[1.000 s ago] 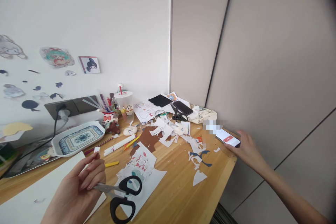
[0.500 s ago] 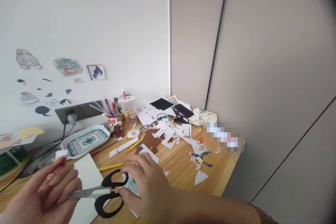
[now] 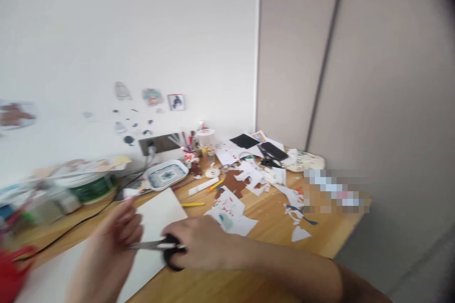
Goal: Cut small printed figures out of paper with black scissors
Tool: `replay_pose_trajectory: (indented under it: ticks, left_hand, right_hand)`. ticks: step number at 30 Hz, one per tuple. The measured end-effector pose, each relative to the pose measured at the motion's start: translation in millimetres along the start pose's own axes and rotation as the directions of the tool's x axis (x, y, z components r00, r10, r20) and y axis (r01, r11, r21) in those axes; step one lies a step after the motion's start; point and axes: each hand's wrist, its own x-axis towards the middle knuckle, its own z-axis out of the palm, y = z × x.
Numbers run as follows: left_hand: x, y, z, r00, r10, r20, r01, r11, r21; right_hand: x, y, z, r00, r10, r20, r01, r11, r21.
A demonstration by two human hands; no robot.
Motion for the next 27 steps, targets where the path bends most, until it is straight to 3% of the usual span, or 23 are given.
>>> replay_pose_trajectory:
  ticks: [3,6,8,11,16,21,27]
  left_hand:
    - [-4.6,-10.1,7.6,0.996,0.076,-0.048,-0.069,0.988,0.139]
    - [-0.4,-12.1,2.9,0.996,0.089,-0.032,-0.076,0.951,0.299]
    - [-2.1,-12.8,0.9,0.994,0.110,0.029,-0.112,0.924,0.367]
    - [-8.2,-16.9,2.5,0.991,0.112,0.074,-0.133,0.891,0.434]
    - [-10.7,-22.5,5.3,0.992,0.091,0.090,-0.124,0.870,0.478]
    - [-11.1,-22.6,5.3,0.991,0.093,0.092,-0.125,0.876,0.466]
    - [-11.9,-23.7,5.9,0.990,0.081,0.113,-0.126,0.868,0.481]
  right_hand:
    - [-7.2,20.9,-9.2,0.998,0.019,-0.055,-0.014,0.995,0.096]
    - [-1.8,37.4,-22.7,0.997,0.050,-0.066,-0.033,0.970,0.240]
    - [1.4,38.6,-29.2,0.982,0.190,-0.005,-0.158,0.833,0.530]
    - [-1.6,31.2,-30.8,0.959,0.238,0.154,-0.278,0.689,0.669]
    - [-7.4,23.1,-23.1,0.924,0.228,0.308,-0.382,0.608,0.696]
    - [-7.0,23.2,-21.7,0.904,0.278,0.325,-0.427,0.603,0.674]
    - [-7.1,29.7,-21.6,0.906,0.239,0.348,-0.418,0.626,0.658]
